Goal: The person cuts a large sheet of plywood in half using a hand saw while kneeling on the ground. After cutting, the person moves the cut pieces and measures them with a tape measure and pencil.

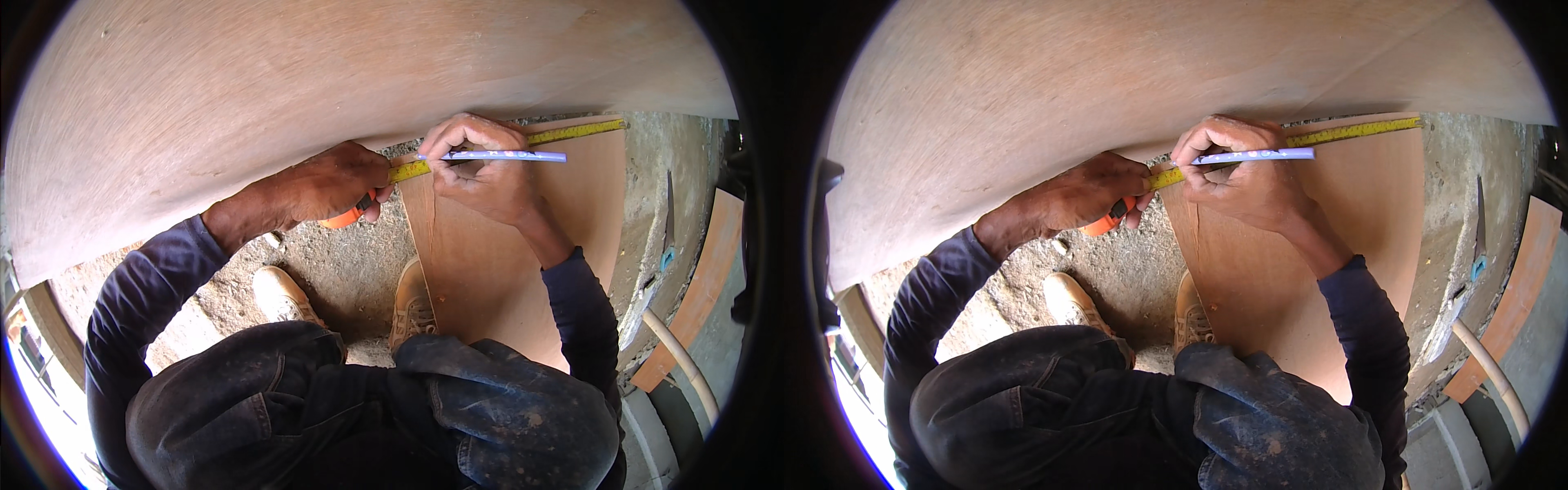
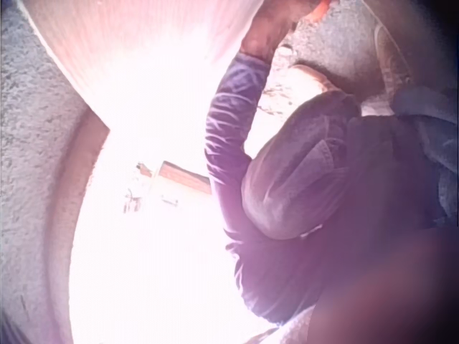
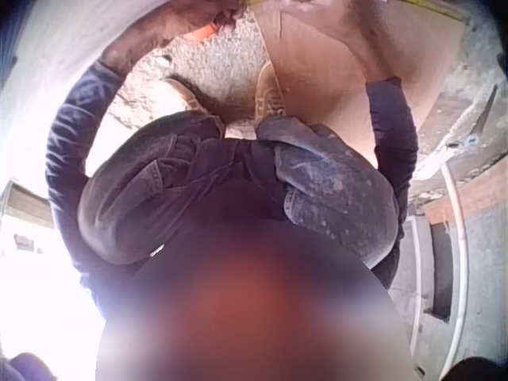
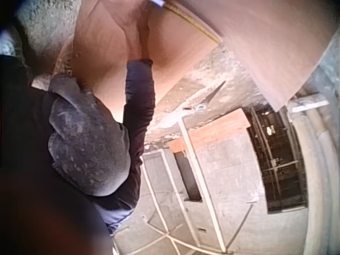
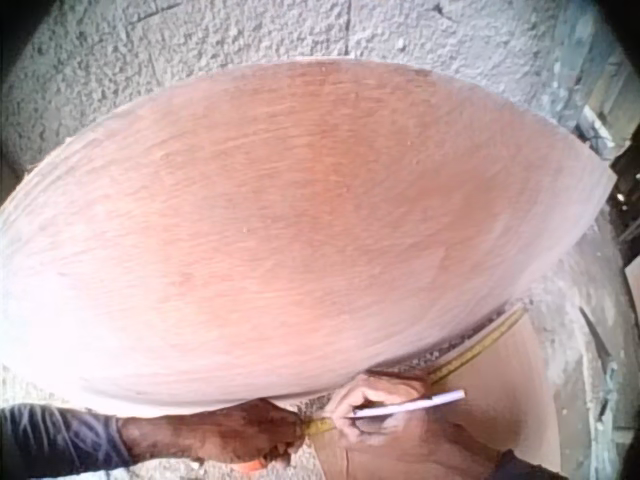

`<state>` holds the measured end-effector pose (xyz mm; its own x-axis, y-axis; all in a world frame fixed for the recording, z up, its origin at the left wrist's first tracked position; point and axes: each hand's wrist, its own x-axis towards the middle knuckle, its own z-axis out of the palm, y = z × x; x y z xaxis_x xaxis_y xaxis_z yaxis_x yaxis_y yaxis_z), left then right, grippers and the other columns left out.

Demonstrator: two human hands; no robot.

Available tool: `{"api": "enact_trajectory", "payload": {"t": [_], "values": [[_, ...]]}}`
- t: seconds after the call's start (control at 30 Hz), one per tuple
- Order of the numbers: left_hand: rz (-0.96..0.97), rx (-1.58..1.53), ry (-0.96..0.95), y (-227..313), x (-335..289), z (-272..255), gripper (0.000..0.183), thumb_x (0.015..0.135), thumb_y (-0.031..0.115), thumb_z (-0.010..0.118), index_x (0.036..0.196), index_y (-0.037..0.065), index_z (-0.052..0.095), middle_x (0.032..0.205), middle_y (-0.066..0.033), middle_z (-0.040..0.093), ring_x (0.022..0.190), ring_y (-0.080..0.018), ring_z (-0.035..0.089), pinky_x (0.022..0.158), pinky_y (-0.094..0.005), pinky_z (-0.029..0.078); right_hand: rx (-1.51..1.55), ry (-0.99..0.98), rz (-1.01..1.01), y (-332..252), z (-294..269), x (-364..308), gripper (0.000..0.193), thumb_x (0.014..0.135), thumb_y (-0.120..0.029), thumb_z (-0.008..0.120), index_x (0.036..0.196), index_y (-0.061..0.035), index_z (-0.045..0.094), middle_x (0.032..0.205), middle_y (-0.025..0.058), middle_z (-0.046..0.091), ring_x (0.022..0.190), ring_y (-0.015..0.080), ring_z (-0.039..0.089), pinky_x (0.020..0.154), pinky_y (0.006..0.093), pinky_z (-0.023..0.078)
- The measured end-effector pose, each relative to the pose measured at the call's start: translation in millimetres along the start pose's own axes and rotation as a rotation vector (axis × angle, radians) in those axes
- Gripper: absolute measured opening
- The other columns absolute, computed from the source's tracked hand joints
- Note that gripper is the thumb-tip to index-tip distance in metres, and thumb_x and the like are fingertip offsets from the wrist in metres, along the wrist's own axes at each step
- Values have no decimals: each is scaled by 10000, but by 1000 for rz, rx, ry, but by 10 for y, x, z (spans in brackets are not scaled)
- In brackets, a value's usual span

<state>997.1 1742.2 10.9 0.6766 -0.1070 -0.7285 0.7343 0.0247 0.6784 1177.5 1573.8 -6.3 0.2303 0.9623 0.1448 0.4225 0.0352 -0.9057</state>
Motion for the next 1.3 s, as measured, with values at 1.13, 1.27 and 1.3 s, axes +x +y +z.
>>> {"api": "enact_trajectory", "payload": {"t": [1.13,1.27,1.3], "values": [[52,23,18,5,-65,114,347,1055,232,442,836,7,590,779,-76,631,757,-149,645,739,-333,500,143,160,-43,41,24,-169,194,769,78,749,871,-52,647,934,92,740,841,169,723,731,308,575],[60,16,45,-69,-80,120,357,1059,230,426,848,0,600,783,-87,648,762,-154,651,739,-345,508,145,123,-45,41,-10,-187,192,780,117,698,907,-23,661,968,133,722,867,173,711,757,311,586],[63,40,46,-87,-81,116,357,1058,232,427,855,-2,606,781,-87,649,763,-153,651,738,-346,510,144,127,-38,40,-17,-192,192,780,116,698,908,-22,661,970,133,721,866,172,709,760,312,586]]}}
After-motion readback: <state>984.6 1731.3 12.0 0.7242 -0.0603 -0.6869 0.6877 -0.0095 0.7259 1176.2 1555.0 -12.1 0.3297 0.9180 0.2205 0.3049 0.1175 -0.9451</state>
